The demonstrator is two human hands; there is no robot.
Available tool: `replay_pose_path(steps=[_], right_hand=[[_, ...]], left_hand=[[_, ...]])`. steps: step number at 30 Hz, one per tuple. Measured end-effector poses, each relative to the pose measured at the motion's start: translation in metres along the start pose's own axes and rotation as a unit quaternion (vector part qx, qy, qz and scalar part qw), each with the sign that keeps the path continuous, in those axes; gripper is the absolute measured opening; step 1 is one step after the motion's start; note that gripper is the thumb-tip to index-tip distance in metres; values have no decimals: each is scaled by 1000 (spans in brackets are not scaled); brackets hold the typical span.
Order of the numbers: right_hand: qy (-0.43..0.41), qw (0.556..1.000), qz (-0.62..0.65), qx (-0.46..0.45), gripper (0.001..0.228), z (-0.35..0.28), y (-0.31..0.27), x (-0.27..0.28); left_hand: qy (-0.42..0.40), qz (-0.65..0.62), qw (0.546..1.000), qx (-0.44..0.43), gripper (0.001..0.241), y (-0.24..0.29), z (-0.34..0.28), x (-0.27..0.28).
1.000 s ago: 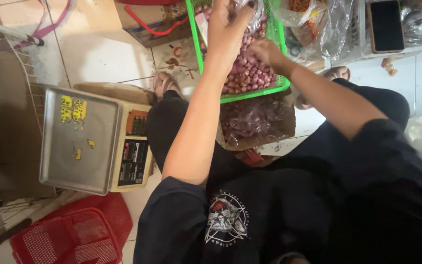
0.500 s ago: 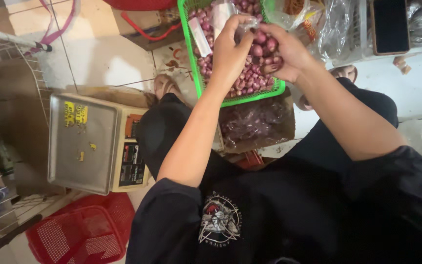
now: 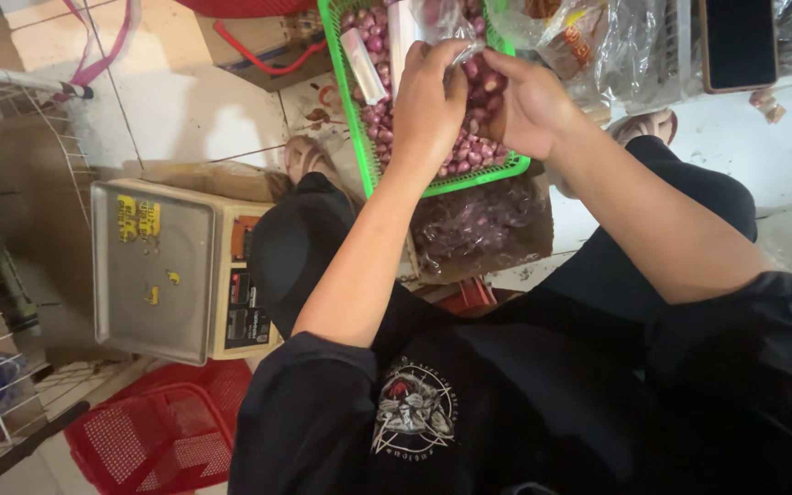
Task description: The person picks shallots from a green basket and places them into small plastic bags, then ties the bags closed.
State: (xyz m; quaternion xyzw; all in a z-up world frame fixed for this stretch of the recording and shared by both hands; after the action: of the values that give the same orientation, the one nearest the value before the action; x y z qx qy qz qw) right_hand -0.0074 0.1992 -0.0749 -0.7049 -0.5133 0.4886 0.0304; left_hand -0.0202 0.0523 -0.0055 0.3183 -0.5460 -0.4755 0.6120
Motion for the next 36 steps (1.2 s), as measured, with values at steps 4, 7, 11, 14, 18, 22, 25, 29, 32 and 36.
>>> replay_pose_path(steps=[4,7,11,14,18,22,25,29,32,36], right_hand=[[29,999,-19,2,27,-1,-1,0],[31,999,-24,4,27,-3,-3,-7],[19,999,-32,18,21,-6,-5,-19],[-20,998,-59,33,30,-14,-7,-28],[-61,996,-47,49,59,-14,-5,-29],[-48,995,-66,64,59,-4,0,-11],[-47,991,-90,84,55,-1,0,0],[-72,981,-137,119,61,-3,-6,-4],[-44,976,-182,108,55,-6,-13,-10],[38,964,-245,100,28,-9,-15,-9]], left_hand=[[4,69,998,-11,23,10,1,3],[-5,85,996,-19,24,20,1,7],[5,112,993,-48,21,30,1,14],[19,132,989,-56,16,33,-1,16],[24,126,989,-68,17,34,-2,19],[4,104,992,-69,18,30,-3,18],[-2,102,992,-69,18,26,-1,17],[7,75,996,-51,18,20,1,19],[-7,22,1000,11,16,11,5,20],[-66,-77,989,107,13,-7,7,11]])
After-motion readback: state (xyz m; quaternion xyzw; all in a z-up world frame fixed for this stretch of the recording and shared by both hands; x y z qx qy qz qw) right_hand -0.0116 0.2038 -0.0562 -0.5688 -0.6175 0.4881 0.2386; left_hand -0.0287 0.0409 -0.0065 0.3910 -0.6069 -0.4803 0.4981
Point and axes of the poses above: each hand's wrist, its own z-axis towards the middle knuckle, its own x-axis out of the back of the hand, y = z × x, the point moved 5 cm from there along z, towards the middle knuckle, and after that the axes turned 7 degrees about -z, right-handed, at the moved point
